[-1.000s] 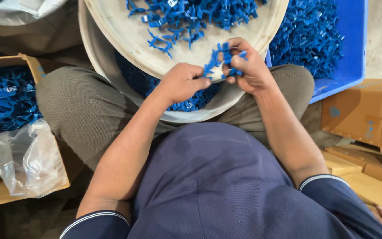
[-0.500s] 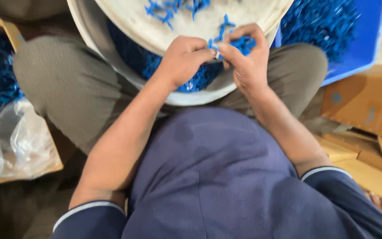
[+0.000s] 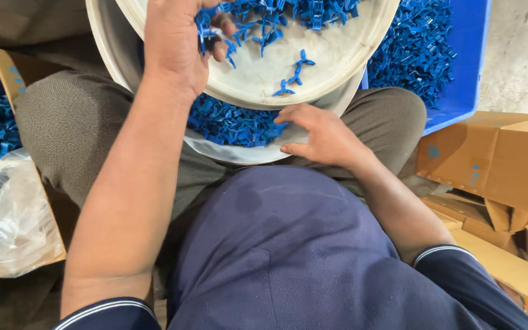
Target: The person sits cross-legged and sorts small blue plastic clips from a white basin on their lap, picking them up by hand and placing them into a cardboard box to the left. The process is repetitive, with the person continuously handling the clips.
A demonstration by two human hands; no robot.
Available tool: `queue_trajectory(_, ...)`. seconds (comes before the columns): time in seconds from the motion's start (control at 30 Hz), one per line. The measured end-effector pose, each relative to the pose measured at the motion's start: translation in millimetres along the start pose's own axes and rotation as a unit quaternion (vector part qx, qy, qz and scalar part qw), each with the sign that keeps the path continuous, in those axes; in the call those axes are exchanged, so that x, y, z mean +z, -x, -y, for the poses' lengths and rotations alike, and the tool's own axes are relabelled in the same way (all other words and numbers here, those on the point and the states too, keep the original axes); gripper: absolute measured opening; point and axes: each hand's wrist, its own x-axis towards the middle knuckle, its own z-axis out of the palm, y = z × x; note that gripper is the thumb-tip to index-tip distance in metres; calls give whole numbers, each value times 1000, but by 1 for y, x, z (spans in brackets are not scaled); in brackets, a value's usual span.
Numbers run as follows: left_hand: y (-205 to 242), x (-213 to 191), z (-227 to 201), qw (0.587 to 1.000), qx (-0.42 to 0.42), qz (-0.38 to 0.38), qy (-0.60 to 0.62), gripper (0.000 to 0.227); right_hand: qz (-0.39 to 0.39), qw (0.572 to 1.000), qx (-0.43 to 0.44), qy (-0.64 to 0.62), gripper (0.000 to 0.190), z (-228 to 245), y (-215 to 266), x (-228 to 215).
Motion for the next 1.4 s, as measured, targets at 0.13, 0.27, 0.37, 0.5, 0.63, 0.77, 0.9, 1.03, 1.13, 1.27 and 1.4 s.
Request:
queue_trajectory(0.13, -11, -8, 21, 997, -24, -19, -66, 7, -59, 986, 149, 55, 36, -9, -22, -25)
queue_trajectory(0.27, -32, -13, 34, 997, -29, -29, -63, 9, -48, 981, -11, 188, 36, -39, -48, -31)
queue_trajectory(0.37, -38, -18, 33, 995, 8, -77, -69, 9, 1, 980, -7, 200, 28, -60, -59, -19)
queue_trajectory(0.5, -37, -22, 16, 991, 44, -117, -50, 7, 37, 974, -13, 224, 18, -71, -66, -12)
queue_trajectory(0.63, -33, -14, 9, 988, 79, -133, -7, 11, -44, 990, 42, 125, 18, -56, -61, -25)
queue_trajectory(0.77, -33, -11, 4, 986, 99, -133, -16, 11, 40, 995, 91, -13, 22, -24, -52, -36)
queue_trajectory(0.9, -35, -6, 1, 986, 92, -137, -17, 7, 81, 994, -13, 72, 33, 2, -56, -34)
queue_trajectory(1.03, -33, -5, 2, 987, 91, -130, -25, 8, -27, 988, 29, 147, 26, 5, -102, -16)
queue_trajectory(1.13, -30, -5, 0, 987, 82, -138, -28, 9, -65, 982, -40, 173, 32, 6, -146, 4)
queue_trajectory(1.27, -28, -8, -1, 987, 102, -126, -19, 12, -57, 967, -22, 246, 32, 7, -182, 26)
queue_trajectory(1.4, -30, -11, 1, 986, 85, -137, -37, 12, -116, 972, -3, 204, 23, -4, -178, 23)
